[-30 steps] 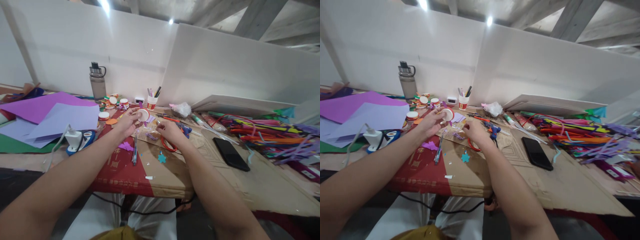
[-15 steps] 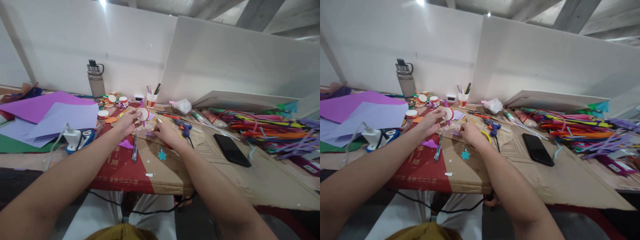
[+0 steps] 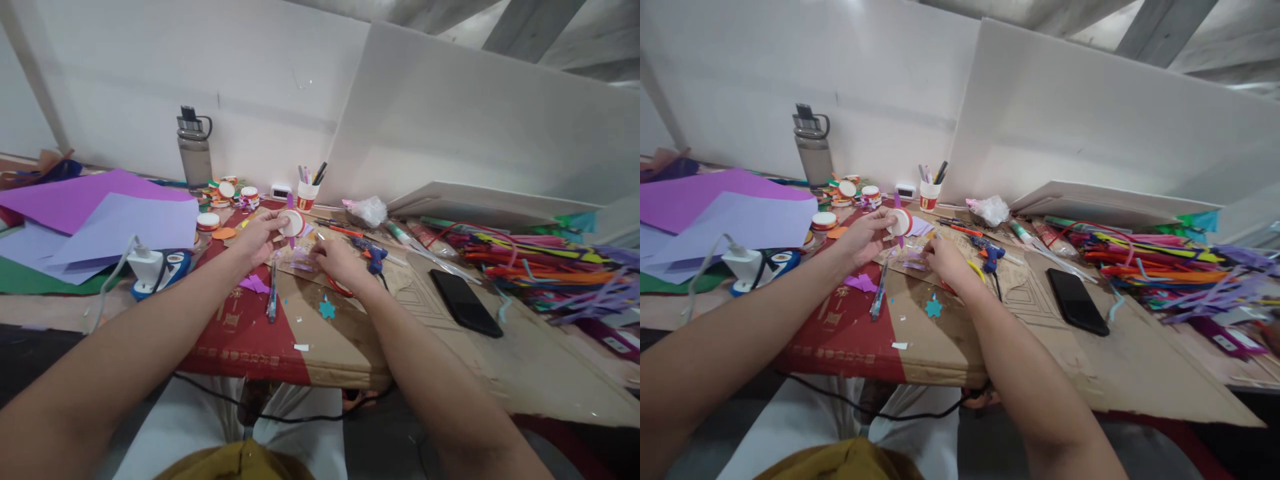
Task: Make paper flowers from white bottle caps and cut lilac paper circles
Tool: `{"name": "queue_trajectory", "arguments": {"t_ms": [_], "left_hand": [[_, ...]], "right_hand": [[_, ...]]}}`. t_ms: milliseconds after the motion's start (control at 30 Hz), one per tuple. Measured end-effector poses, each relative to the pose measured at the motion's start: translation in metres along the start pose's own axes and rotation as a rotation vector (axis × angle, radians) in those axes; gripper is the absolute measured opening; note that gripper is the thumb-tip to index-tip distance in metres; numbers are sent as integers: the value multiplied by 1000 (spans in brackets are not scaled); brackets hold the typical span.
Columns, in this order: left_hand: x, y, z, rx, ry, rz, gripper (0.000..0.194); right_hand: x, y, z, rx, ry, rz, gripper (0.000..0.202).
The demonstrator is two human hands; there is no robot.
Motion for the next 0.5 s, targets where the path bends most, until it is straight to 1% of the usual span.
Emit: {"name": "queue_trajectory", "arguments": {"t_ms": [133,333,433,500], "left_hand": [[-1,1,0,-29,15,-31,14],[-2,-1,-1,-74,8,-6,15],[-2,-3,-1,-74,7,9,17],[-3,-4,1,-70,12,24,17]], "right_hand": [[0,2,-1,-70,-33,6,18],[-2,-1,3,-63,-50,32,18],[-3,-15,9,-27,-24,116,27],[-1,-32,18,-24,25,235,26]]}}
Point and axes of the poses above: each hand's wrist, its own x-axis away from the middle knuckle, its own y-axis out of the palm, z = x × y, the point moved 8 cm from there along -x, towards the middle knuckle, and after that the axes turned 2 degrees about -y, right-handed, at the moved point
